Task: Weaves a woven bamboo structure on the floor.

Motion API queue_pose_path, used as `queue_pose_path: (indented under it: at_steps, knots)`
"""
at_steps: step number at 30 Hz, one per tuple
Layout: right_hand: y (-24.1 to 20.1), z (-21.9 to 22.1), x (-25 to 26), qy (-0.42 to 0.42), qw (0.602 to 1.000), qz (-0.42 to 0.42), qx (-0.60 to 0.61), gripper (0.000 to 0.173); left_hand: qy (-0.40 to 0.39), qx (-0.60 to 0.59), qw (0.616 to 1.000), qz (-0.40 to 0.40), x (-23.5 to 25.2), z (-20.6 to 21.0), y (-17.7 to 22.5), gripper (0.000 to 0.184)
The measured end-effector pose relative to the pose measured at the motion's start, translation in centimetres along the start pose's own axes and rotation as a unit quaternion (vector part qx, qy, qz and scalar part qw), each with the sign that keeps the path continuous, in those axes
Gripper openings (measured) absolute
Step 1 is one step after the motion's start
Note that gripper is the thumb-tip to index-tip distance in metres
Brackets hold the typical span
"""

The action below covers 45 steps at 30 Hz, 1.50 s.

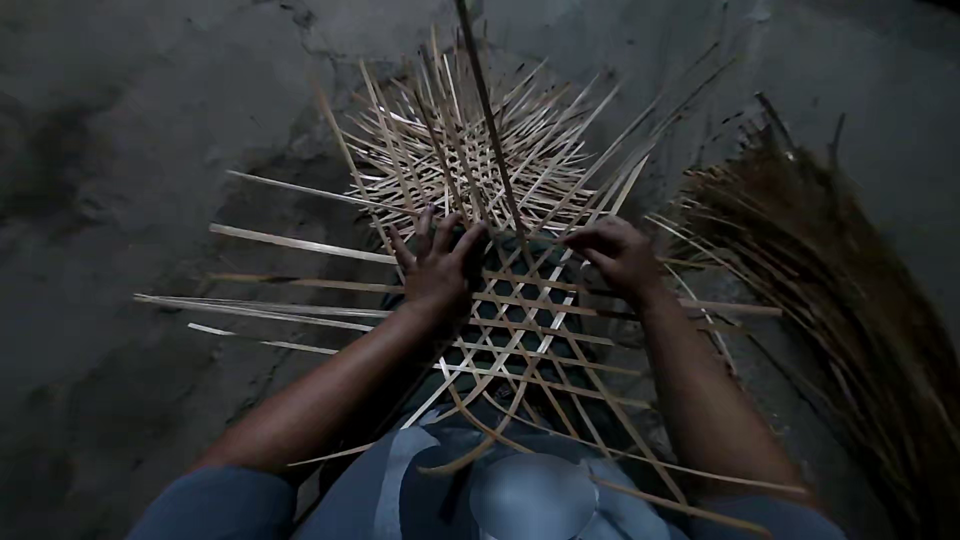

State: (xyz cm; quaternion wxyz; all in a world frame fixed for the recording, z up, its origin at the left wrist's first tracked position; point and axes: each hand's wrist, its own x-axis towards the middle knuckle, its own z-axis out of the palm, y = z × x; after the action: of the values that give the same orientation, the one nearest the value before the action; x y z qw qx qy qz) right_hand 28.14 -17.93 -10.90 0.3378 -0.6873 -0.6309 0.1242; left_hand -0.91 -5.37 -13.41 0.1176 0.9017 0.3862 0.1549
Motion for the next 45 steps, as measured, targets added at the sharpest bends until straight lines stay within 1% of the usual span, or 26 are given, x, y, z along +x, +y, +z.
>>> queue_pose_path:
  at_steps: [3,6,10,16,19,21,22,24,25,26,28,29,31,34,37,40,43,45]
  knots:
    - [-1.3,1.2,0.7,-0.034,0.999,-0.011,-0.01,0.023,0.019,0.01,1.0,-0.006,-0.2,0.1,-0.3,0.052]
    - [-0.8,1.5,0.3,-0.037,0.999,-0.008,-0.001,0.028,0.027,0.013,0.999,-0.013,-0.4,0.0,-0.3,0.051]
    - [-0.7,1.6,-0.4,-0.034,0.999,-0.006,0.001,0.027,0.046,0.019,0.999,-0.002,-0.5,0.3,-0.1,0.043]
    - [-0.7,1.3,-1.1,-0.041,0.999,-0.024,0.009,0.028,0.063,0.044,0.997,0.008,-0.3,1.0,0.1,0.037]
    - [-0.4,1.6,-1.3,-0.042,0.999,-0.027,0.012,0.028,0.054,0.035,0.998,0.006,-0.3,0.8,0.1,0.034]
    - [-0.5,1.6,-1.3,-0.04,0.998,-0.038,-0.016,0.03,0.051,0.026,0.998,0.006,-0.4,0.7,0.0,0.038]
    - [-0.9,1.8,-1.3,-0.031,0.997,-0.049,-0.051,0.03,0.05,0.023,0.998,0.007,-0.6,0.6,0.0,0.038]
    - [-2.7,2.7,-1.2,0.0,0.99,-0.076,-0.122,0.031,0.055,0.026,0.998,0.009,-0.9,0.4,0.0,0.036]
    - [-4.0,3.6,-1.2,0.017,0.987,-0.081,-0.139,0.035,0.054,0.028,0.998,0.007,-1.0,0.4,0.1,0.036]
    - [-5.3,4.9,-1.4,0.03,0.985,-0.076,-0.149,0.039,0.051,0.033,0.998,0.003,-1.3,0.4,0.2,0.037]
    - [-7.5,7.4,-2.4,0.02,0.987,-0.03,-0.158,0.043,0.051,0.045,0.998,-0.005,-1.6,0.7,0.2,0.038]
    - [-8.1,8.4,-2.8,0.014,0.987,-0.007,-0.159,0.049,0.053,0.047,0.997,-0.006,-1.8,0.8,0.2,0.038]
    - [-8.2,9.3,-3.3,0.019,0.988,0.019,-0.15,0.054,0.063,0.056,0.996,-0.004,-2.0,1.0,0.0,0.036]
    - [-8.0,9.8,-3.4,0.036,0.99,0.034,-0.135,0.054,0.077,0.059,0.995,0.0,-2.1,1.1,-0.1,0.04]
    - [-7.9,10.0,-3.6,0.038,0.99,0.039,-0.132,0.054,0.101,0.07,0.992,0.007,-2.2,1.7,-0.2,0.035]
    - [-7.4,10.2,-3.5,0.039,0.99,0.04,-0.13,0.054,0.108,0.074,0.991,0.015,-2.1,1.9,-0.2,0.034]
    - [-7.2,10.3,-3.4,0.042,0.99,0.049,-0.124,0.051,0.098,0.063,0.993,0.015,-2.2,1.9,-0.3,0.042]
    - [-7.3,10.3,-3.5,0.044,0.99,0.052,-0.127,0.049,0.101,0.06,0.993,0.015,-2.3,1.9,-0.2,0.042]
